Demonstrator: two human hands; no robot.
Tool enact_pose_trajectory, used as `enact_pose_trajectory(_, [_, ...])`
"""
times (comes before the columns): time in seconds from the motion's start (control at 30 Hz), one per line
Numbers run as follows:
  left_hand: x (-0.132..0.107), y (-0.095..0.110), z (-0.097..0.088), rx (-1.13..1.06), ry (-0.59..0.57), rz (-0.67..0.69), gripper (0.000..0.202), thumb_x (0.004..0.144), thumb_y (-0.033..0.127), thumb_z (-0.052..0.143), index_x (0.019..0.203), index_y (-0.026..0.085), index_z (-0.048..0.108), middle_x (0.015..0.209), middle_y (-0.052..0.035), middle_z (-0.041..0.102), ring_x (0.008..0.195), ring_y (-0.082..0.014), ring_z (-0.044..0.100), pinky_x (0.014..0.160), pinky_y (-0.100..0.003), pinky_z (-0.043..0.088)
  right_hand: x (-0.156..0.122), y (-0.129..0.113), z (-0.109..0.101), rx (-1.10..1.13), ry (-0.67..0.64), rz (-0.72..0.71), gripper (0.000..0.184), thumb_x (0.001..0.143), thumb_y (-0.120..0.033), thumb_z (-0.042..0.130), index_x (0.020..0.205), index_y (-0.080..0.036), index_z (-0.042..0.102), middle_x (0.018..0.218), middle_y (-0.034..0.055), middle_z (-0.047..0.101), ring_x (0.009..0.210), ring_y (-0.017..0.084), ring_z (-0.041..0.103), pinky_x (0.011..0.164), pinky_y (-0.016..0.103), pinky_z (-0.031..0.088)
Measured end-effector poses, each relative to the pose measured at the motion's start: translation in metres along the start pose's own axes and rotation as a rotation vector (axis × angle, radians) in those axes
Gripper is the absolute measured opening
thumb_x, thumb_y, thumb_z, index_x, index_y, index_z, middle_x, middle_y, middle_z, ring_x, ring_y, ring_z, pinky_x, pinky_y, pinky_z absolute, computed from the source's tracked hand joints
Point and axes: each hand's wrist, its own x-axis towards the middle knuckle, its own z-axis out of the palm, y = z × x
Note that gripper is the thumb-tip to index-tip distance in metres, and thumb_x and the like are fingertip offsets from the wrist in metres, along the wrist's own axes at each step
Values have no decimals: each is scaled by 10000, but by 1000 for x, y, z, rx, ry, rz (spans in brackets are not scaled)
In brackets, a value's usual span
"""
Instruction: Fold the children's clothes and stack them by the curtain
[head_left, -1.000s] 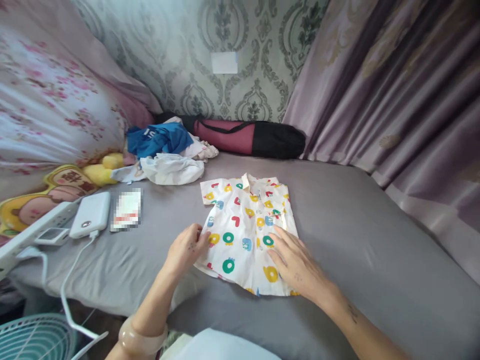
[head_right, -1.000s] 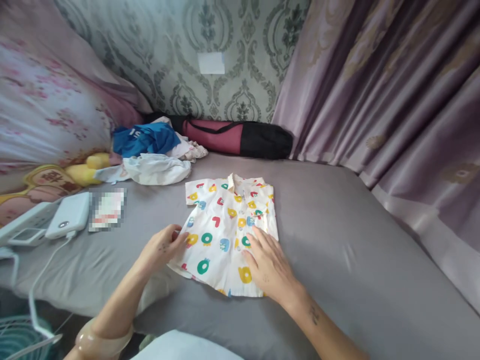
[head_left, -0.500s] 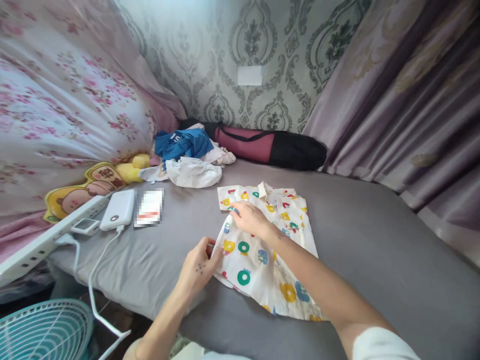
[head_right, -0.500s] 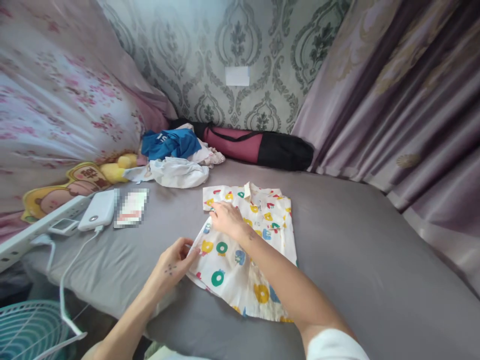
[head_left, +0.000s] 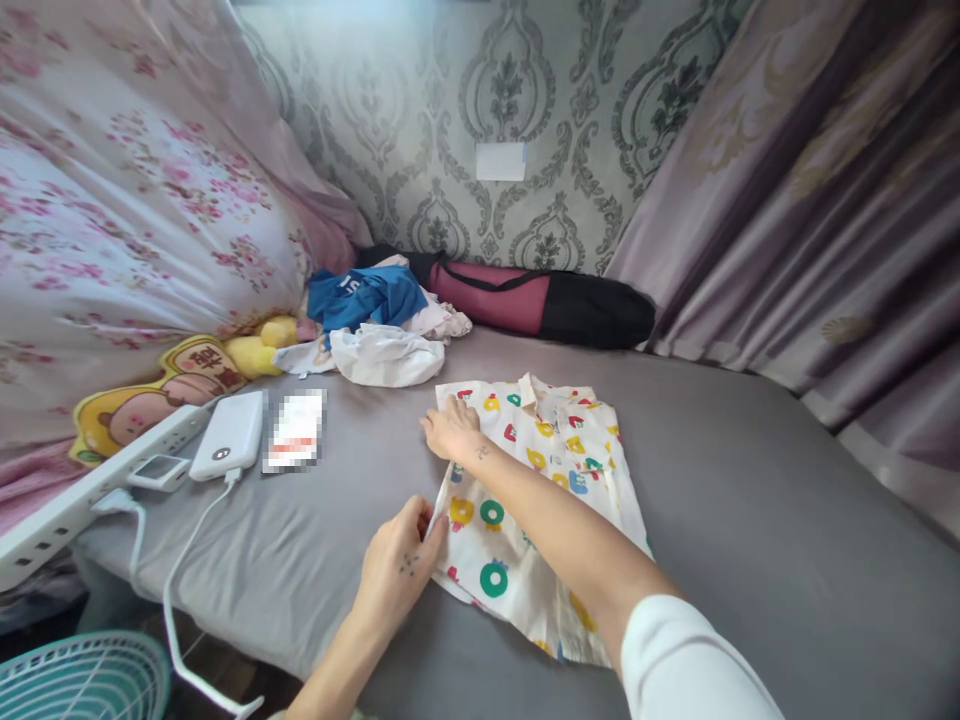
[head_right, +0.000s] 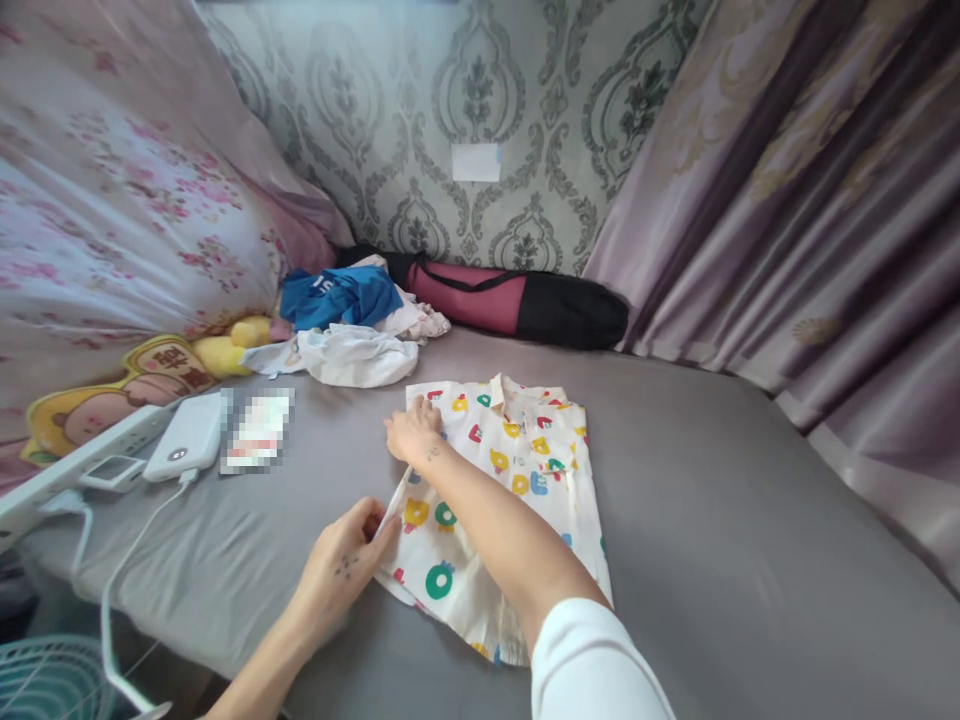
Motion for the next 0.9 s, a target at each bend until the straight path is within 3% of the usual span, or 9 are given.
enact_pose_trajectory(0.4, [0,1,-1,37,-40,3,371,864,484,354,619,209,399,552,31,468,547,-124,432,523,-222,272,32,-4,6,21,3,111,525,936,-401,399,1260,-21,559,1341,269,484,1235,353,432,951,462,405])
enact_pose_trajectory(0.57, [-2,4,-3,94,-64,-12,363,864,494,337,637,212,371,572,29,471,566,-130,436,523,-224,272,25,10,-9,184,47,116,513,955,-436,314,1201,-93,605,1282,201,560,1200,310,504,955,423,418])
enact_pose_trajectory(0.7, [-4,4,-3,114,-80,-26,369,874,510,321,663,214,387,596,27,490,582,-131,451,531,-221,287,18,45,-25,192,205,172,409,958,-391,315,1156,-179,604,1191,141,621,1125,261,559,920,389,433])
enact_pose_trajectory(0.8, [-1,2,-4,107,-97,-11,394,880,539,309,673,214,393,601,27,495,582,-130,450,533,-222,293,13,86,-32,96,335,332,401,896,-347,456,1195,-103,568,1216,182,594,1161,277,529,948,364,413])
enact_pose_trajectory(0.9, [4,0,-8,112,-160,32,415,882,553,309,658,212,388,605,20,509,580,-129,458,530,-225,295,6,128,-34,54,245,457,513,823,-403,555,1199,-55,577,1246,227,573,1190,322,511,971,391,398])
